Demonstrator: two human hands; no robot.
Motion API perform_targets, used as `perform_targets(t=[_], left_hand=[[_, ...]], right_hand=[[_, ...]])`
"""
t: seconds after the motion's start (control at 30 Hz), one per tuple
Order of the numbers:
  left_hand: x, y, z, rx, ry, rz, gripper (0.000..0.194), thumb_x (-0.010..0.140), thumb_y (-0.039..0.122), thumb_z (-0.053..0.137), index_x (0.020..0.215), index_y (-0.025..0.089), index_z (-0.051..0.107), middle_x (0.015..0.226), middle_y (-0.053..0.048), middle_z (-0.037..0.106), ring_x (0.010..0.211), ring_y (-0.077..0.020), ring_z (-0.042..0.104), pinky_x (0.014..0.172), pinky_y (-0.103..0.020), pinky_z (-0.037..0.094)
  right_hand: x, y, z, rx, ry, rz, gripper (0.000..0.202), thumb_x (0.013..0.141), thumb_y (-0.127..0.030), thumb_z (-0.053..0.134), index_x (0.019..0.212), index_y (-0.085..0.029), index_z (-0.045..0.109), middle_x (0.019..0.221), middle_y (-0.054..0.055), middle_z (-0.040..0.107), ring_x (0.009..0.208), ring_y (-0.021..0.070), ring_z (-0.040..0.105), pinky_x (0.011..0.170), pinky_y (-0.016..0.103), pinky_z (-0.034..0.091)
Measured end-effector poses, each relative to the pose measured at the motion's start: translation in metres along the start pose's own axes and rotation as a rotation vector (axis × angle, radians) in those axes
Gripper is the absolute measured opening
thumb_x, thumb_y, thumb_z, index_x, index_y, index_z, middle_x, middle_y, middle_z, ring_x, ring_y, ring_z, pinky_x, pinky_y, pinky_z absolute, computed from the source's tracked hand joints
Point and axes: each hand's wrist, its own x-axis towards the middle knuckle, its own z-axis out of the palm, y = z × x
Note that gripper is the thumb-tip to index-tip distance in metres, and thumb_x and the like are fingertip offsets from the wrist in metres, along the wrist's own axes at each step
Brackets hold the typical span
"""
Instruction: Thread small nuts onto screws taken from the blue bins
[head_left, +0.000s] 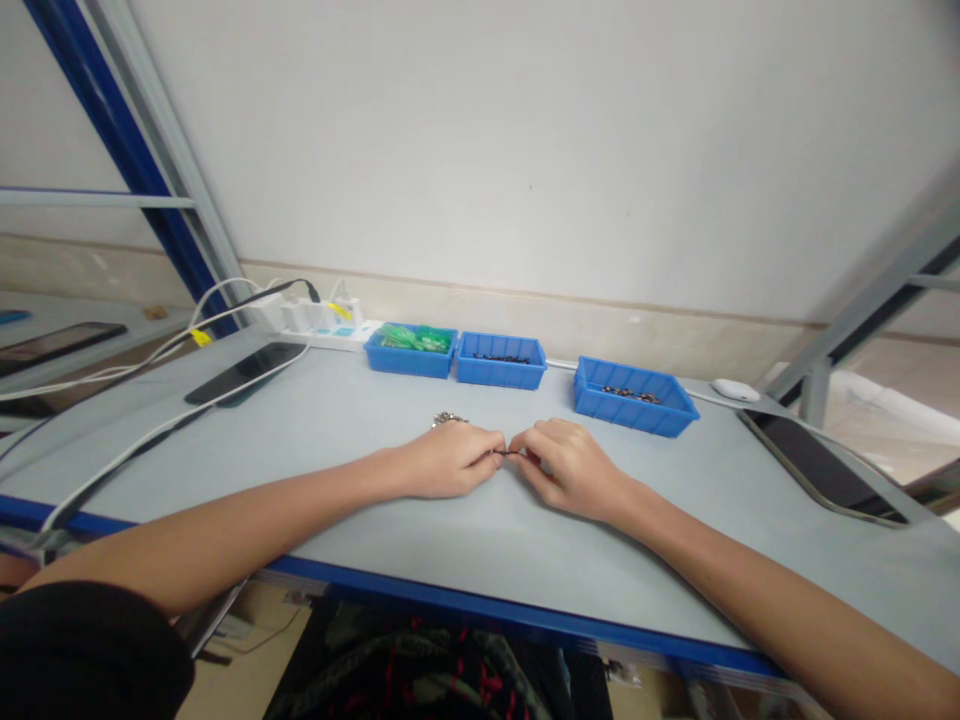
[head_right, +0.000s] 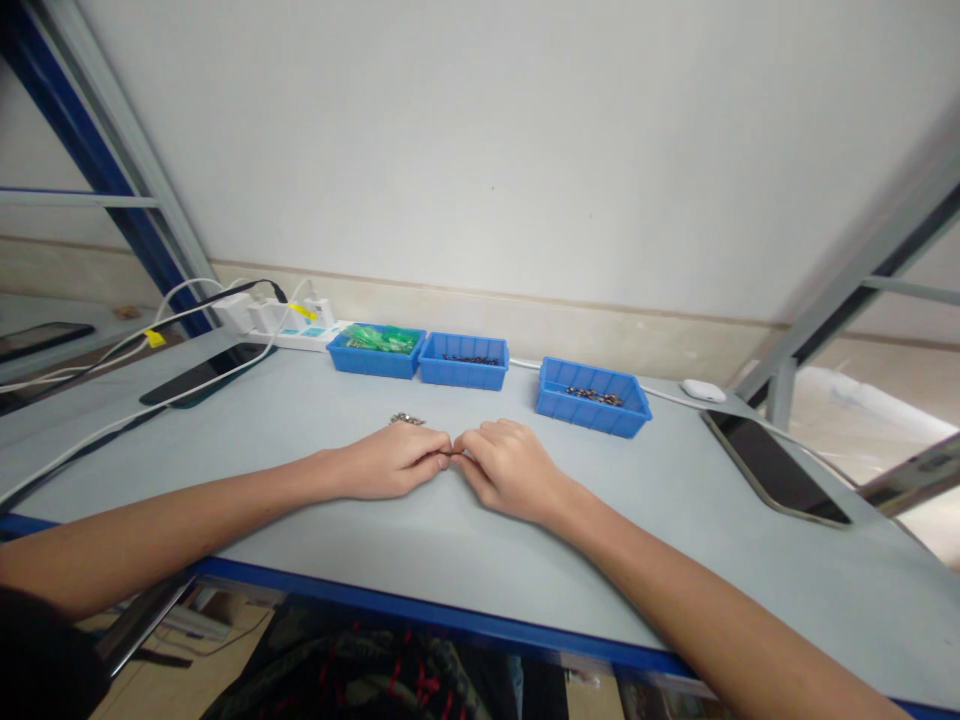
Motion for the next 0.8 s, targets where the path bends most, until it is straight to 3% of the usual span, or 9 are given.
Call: perform_targets(t=[0.8], left_hand=[[-0.0003, 0.0013, -0.0012, -0.008, -0.006, -0.014, 0.015, 0.090, 0.024, 0.041, 0.084, 0.019, 0.053, 0.074, 0.000, 0.063, 0.068, -0.0156, 0.059, 0.060, -0.025, 0.035]], right_hand=[[0.0011, -0.0001, 0.0003, -0.001, -0.011, 0.024, 0.017, 0.089, -0.026, 0.046, 0.083, -0.015, 0.056, 0.064, 0.002, 0.056, 0.060, 0.0140, 0.049, 0.062, 0.027, 0.033]])
